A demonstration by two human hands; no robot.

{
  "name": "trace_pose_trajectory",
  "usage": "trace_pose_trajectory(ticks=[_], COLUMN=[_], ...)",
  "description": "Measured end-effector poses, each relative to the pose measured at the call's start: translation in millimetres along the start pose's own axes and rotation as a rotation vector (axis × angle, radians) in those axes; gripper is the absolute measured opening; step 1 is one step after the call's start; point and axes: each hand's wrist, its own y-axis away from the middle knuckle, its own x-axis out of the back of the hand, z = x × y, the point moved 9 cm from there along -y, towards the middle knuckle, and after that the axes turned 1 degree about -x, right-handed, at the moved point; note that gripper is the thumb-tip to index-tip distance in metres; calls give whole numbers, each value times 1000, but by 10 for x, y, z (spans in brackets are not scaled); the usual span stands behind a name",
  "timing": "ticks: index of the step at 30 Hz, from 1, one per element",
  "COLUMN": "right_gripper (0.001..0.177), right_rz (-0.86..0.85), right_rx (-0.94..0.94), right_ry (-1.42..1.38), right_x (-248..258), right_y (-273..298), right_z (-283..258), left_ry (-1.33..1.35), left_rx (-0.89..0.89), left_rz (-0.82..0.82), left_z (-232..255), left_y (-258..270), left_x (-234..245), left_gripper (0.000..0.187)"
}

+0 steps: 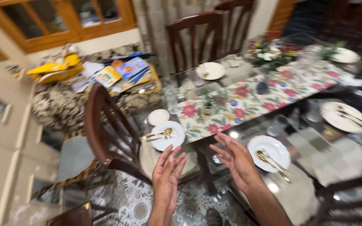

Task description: The person takes small plates from a kitchen cabinet, wipes each one with a white cloth, and places them on a dining table.

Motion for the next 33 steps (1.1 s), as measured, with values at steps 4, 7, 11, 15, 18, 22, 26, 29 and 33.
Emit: trace_pose_trajectory(ticks=[4, 7, 11, 15, 18, 22, 26, 29, 33], right_gripper=[51, 53, 54, 56, 57, 57, 58, 58, 59], right_rz=[108, 166, 252, 362, 417, 481, 509, 538, 549], right_rx=[49, 79, 191, 299, 360, 408, 473, 503, 520], right_ry=[-98, -145, -234, -256, -279, -276, -267, -280, -336], right_x=[435, 794, 1363, 2002, 2473, 3152, 3858, 4362, 4883], right_y=[550, 923, 1428, 1930, 2216, 2519, 2680, 2741, 2711], right_z=[-324, -563, -919, -1251, -1432, -1690, -2013, -2179, -2358], left_ry=[38, 3, -35, -97, -185, -193, -271, -294, -263], left_rx=[72, 139, 220, 319, 347, 399, 456, 473, 474], left_rz=[-149, -228, -392, -522, -613, -704, -726, -752, -798], left_z=[-179, -370, -688, -1125, -1476, -1976, -2550, -2959, -3403], left_y=[196, 355, 576, 868, 1086, 1359, 1522, 1568, 1523], left_x=[-510, -900, -1505, -2165, -2623, -3225, -3748, -4086, -4470], left_gripper=[50, 50, 50, 51, 51, 51, 50, 50, 52])
